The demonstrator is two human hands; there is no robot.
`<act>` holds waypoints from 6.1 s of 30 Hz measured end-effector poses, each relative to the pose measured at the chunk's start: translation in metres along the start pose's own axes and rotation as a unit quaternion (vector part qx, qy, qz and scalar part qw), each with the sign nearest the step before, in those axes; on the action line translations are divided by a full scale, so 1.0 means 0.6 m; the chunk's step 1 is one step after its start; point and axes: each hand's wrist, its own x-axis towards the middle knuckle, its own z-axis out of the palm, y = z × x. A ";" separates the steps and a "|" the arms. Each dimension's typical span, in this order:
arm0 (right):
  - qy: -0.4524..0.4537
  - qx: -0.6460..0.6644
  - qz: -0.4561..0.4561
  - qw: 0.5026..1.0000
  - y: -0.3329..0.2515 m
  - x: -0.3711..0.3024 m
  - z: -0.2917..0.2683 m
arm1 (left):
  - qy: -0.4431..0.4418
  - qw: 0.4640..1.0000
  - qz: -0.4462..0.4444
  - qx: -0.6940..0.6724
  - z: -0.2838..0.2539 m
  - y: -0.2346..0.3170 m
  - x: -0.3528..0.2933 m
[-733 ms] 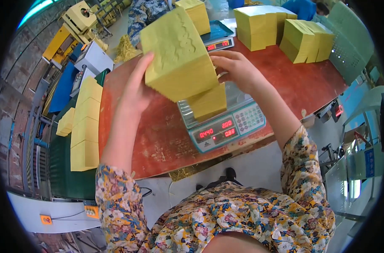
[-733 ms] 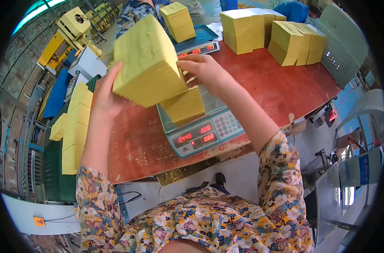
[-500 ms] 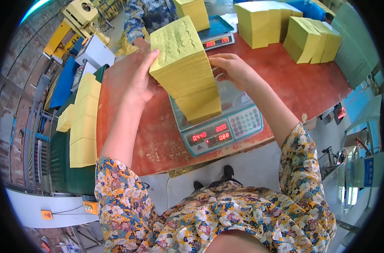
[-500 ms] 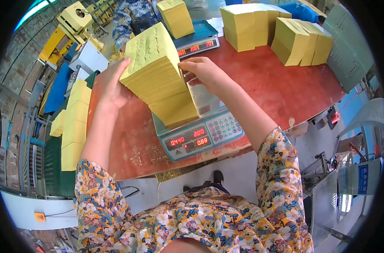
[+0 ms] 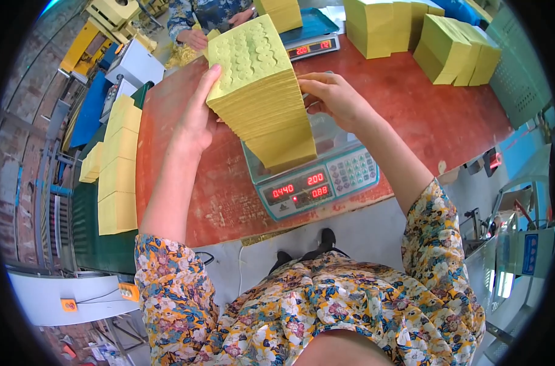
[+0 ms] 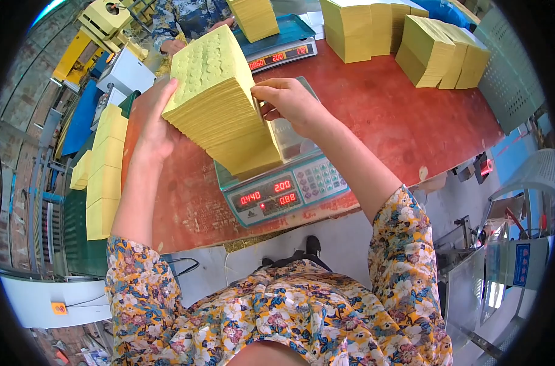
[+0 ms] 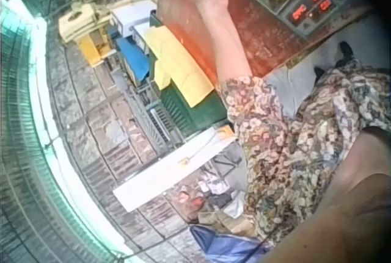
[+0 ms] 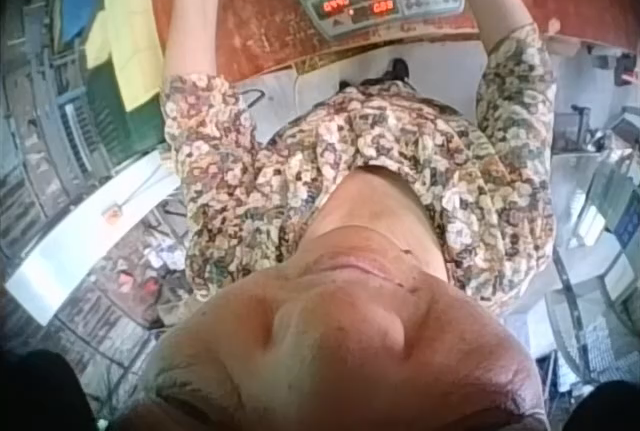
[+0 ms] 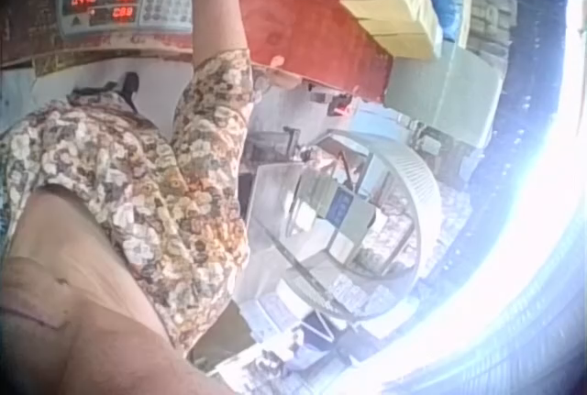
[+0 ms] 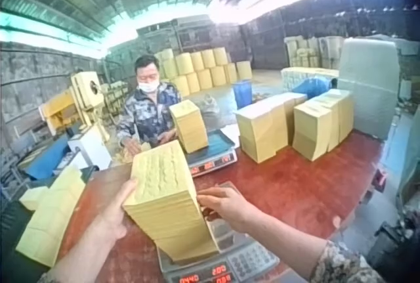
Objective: The recorder weighs stacks of yellow patterned paper on a digital scale and organizes them on a table and conveyor belt.
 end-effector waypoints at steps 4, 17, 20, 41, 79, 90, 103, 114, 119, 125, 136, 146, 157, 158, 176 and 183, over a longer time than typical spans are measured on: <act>0.024 -0.026 -0.003 0.999 0.005 -0.006 0.001 | 0.010 1.000 -0.013 -0.016 0.007 -0.009 0.005; 0.078 0.023 -0.050 0.995 0.042 -0.008 0.002 | 0.117 0.984 0.101 -0.086 -0.016 -0.116 0.026; 0.158 0.034 -0.099 0.982 0.093 0.019 0.001 | 0.129 0.968 0.113 -0.183 0.028 -0.161 0.034; 0.210 0.138 -0.040 0.967 0.163 -0.306 -0.059 | 0.185 0.957 0.085 -0.207 -0.061 -0.325 -0.284; -0.112 0.144 0.188 0.965 0.245 -0.410 0.104 | 0.159 0.953 0.000 -0.259 0.008 -0.350 -0.302; -0.249 -0.192 -0.093 0.945 0.342 -0.197 0.316 | 0.202 0.854 0.303 0.372 -0.198 -0.265 0.113; -0.078 -0.327 -0.142 0.931 0.384 -0.167 0.376 | 0.013 0.775 0.334 0.537 -0.300 -0.321 0.452; -0.075 -0.360 -0.137 0.920 0.382 -0.171 0.382 | 0.027 0.718 0.384 0.579 -0.310 -0.314 0.444; -0.061 -0.324 -0.132 0.935 0.384 -0.174 0.381 | 0.067 0.683 0.483 0.544 -0.328 -0.264 0.375; -0.078 -0.264 -0.118 0.954 0.392 -0.169 0.378 | 0.077 0.734 0.433 0.518 -0.357 -0.261 0.082; -0.059 0.144 0.308 0.939 0.360 -0.210 0.353 | 0.124 0.774 0.270 0.559 -0.167 -0.427 -0.403; -0.167 0.000 0.243 0.956 0.391 -0.275 0.298 | 0.260 0.930 -0.108 -0.239 -0.098 -0.538 -0.460; -0.155 -0.184 -0.043 0.970 0.056 -0.249 0.234 | 0.231 0.962 0.081 -0.125 -0.069 -0.216 -0.407; -0.117 -0.202 -0.201 0.951 0.033 -0.222 0.214 | 0.196 0.970 0.117 -0.085 -0.062 -0.161 -0.371; 0.112 -0.246 -0.150 0.951 -0.148 0.062 0.037 | 0.086 0.990 0.099 0.043 -0.007 0.057 0.020; 0.146 -0.269 -0.170 0.937 -0.130 0.069 0.027 | 0.078 0.989 0.115 0.040 0.005 0.045 0.013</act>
